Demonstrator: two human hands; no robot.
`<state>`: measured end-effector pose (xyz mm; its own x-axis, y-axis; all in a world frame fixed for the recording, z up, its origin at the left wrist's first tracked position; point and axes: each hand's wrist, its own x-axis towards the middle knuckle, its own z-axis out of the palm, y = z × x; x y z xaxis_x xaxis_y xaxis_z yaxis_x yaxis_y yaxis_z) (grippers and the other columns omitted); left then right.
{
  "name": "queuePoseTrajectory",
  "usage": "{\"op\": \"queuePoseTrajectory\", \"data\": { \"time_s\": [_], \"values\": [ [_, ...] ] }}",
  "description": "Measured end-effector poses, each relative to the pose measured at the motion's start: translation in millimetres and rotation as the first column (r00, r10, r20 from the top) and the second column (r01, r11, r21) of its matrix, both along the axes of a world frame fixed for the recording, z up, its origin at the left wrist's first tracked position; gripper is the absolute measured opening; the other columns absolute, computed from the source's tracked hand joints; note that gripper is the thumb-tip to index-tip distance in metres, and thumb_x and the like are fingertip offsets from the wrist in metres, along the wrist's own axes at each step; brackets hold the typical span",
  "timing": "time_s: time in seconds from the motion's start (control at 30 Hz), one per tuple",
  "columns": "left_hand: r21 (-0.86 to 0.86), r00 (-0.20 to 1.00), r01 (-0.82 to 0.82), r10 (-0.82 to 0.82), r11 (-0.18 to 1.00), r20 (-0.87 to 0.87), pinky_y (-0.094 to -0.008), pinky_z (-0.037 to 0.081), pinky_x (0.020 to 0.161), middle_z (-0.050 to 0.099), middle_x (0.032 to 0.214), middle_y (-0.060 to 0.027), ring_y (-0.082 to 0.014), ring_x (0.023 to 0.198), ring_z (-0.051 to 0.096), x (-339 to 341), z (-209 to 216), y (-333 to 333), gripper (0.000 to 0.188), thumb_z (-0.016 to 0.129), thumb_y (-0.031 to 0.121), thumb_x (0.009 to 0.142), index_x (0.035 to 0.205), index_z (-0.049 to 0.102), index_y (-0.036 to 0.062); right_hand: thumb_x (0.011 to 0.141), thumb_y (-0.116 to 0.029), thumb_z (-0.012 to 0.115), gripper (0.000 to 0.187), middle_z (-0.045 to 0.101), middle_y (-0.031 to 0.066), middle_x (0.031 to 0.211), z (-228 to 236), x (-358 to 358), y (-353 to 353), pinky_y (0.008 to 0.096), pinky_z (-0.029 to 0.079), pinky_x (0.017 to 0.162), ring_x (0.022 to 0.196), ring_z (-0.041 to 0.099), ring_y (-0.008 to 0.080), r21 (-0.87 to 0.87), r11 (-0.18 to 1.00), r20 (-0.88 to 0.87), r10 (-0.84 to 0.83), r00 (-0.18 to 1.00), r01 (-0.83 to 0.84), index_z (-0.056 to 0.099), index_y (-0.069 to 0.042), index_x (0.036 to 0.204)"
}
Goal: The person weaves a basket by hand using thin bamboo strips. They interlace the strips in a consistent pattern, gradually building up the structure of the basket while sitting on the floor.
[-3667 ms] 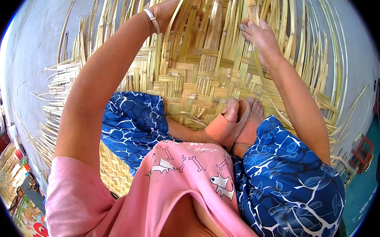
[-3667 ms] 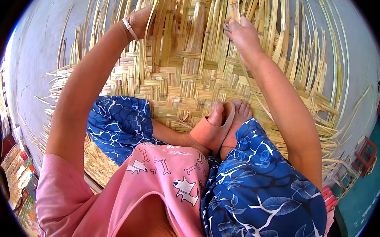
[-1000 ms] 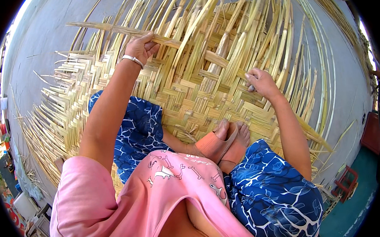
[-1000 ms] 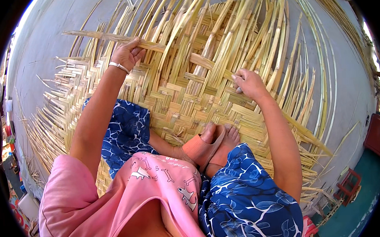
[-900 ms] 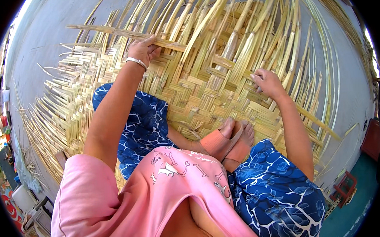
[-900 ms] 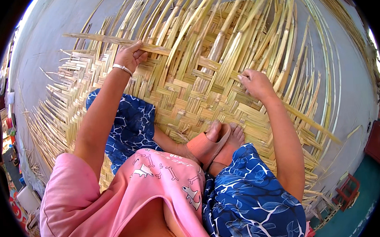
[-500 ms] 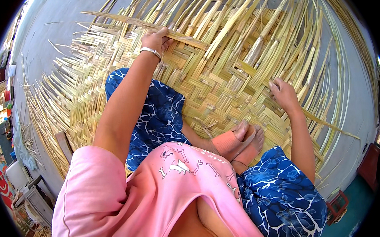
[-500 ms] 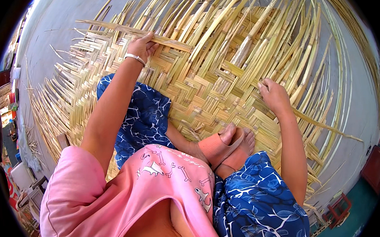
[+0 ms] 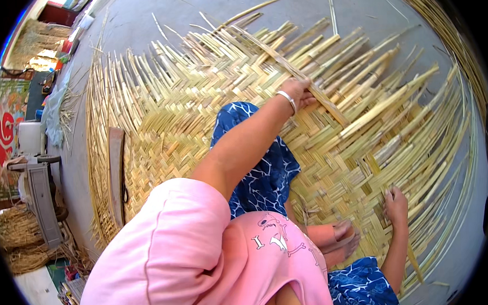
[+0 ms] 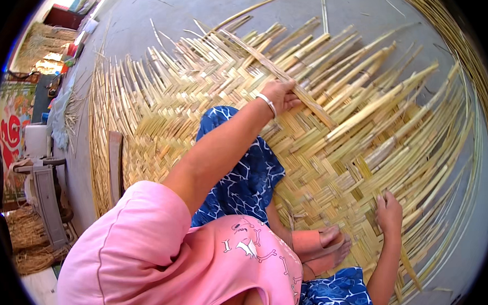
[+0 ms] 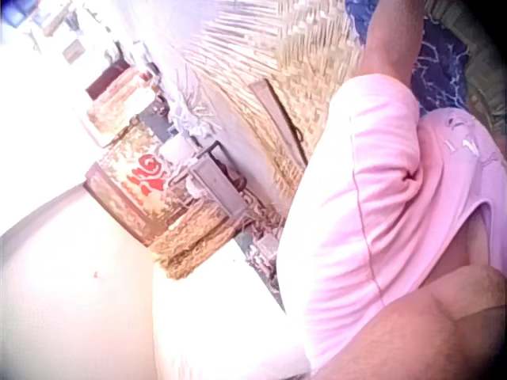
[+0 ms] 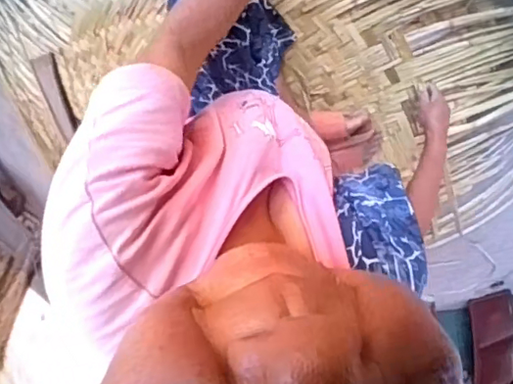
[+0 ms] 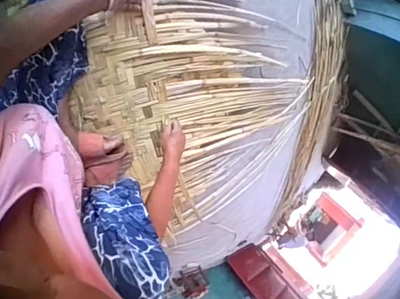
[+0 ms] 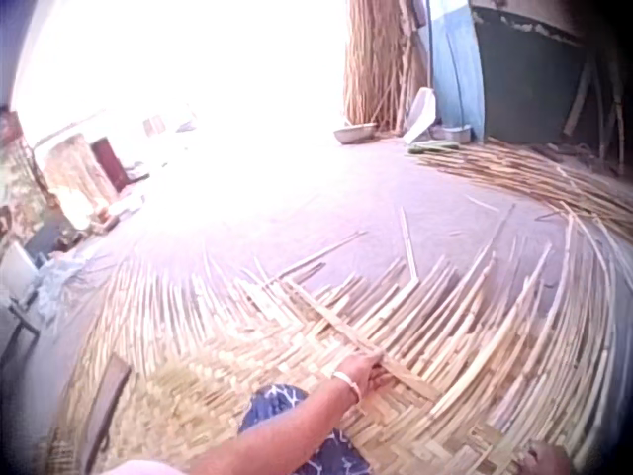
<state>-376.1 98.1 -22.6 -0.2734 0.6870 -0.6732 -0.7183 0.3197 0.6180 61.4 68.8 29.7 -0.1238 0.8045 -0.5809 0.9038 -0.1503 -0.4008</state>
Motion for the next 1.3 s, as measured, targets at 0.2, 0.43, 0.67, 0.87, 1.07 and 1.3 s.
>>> {"op": "queuePoseTrajectory", "data": {
  "time_s": [0.2,0.43,0.67,0.87,1.07,1.3],
  "values": [
    [-0.009,1.0,-0.001,0.001,1.0,0.008,-0.0363,0.056,0.058,0.062,0.09,-0.0107,-0.0255,0.074,0.065,-9.0,1.1,-12.2,0.015,0.054,0.019,0.093,0.1,0.051,0.0065,0.091,-0.025,0.055,0.028,0.052,0.0049,0.06,8.1,-6.7,0.9,0.0276,0.042,0.045,0.049,0.05,0.0126,-0.08,0.989,-0.134,-0.133,0.982,0.123,0.05,-0.002,0.077],
    [-0.057,0.991,-0.064,0.056,0.996,-0.12,-0.0332,0.053,0.049,0.062,0.086,-0.0099,-0.0225,0.067,0.063,-21.6,1.3,5.1,0.014,0.058,0.019,0.09,0.096,0.053,0.0069,0.092,-0.03,0.052,0.032,0.055,0.0072,0.061,0.3,23.8,-3.7,0.031,0.045,0.052,0.053,0.053,0.0139,0.076,0.997,-0.088,-0.004,0.996,0.011,0.052,-0.002,0.077],
    [0.011,0.956,-0.053,0.054,0.999,-0.288,-0.034,0.055,0.057,0.063,0.094,-0.0128,-0.0256,0.079,0.066,-57.8,18.2,-8.0,0.021,0.061,0.017,0.088,0.102,0.05,0.0052,0.09,-0.034,0.053,0.033,0.058,0.0174,0.068,14.2,-18.3,7.9,0.0413,0.044,0.059,0.065,0.058,0.0317,0.093,0.99,0.082,0.097,0.992,-0.104,0.054,-0.002,0.079],
    [0.009,0.946,-0.009,0.012,1.0,-0.325,-0.0334,0.057,0.057,0.062,0.095,-0.0132,-0.0254,0.078,0.066,-60.2,7.1,-11.2,0.023,0.06,0.016,0.089,0.105,0.049,0.0025,0.089,-0.034,0.05,0.031,0.06,0.021,0.075,14.6,-21.2,-0.3,0.0473,0.043,0.066,0.078,0.057,0.0408,0.113,0.963,0.187,0.22,0.957,-0.244,0.056,-0.004,0.084],
    [0.023,0.97,-0.014,0.02,1.0,-0.241,-0.0357,0.057,0.064,0.061,0.099,-0.0126,-0.028,0.089,0.064,-62.1,2.7,-8.3,0.024,0.059,0.013,0.089,0.107,0.049,0.0015,0.086,-0.03,0.056,0.024,0.061,0.0189,0.08,21.5,-34.8,-5.5,0.0461,0.046,0.068,0.079,0.058,0.0387,0.171,0.879,0.405,0.349,0.845,-0.445,0.058,-0.005,0.086],
    [0.116,0.999,0.026,-0.023,0.993,-0.026,-0.0424,0.05,0.087,0.062,0.108,-0.0163,-0.0294,0.102,0.061,-58.5,9.4,-9.9,0.028,0.043,0.026,0.098,0.111,0.047,0.0014,0.077,-0.014,0.064,0.018,0.059,0.0164,0.089,120.1,-87.0,18.0,0.0432,0.047,0.074,0.085,0.058,0.0357,0.163,0.642,0.312,0.687,0.656,-0.749,0.061,-0.003,0.09]
  ]
}}
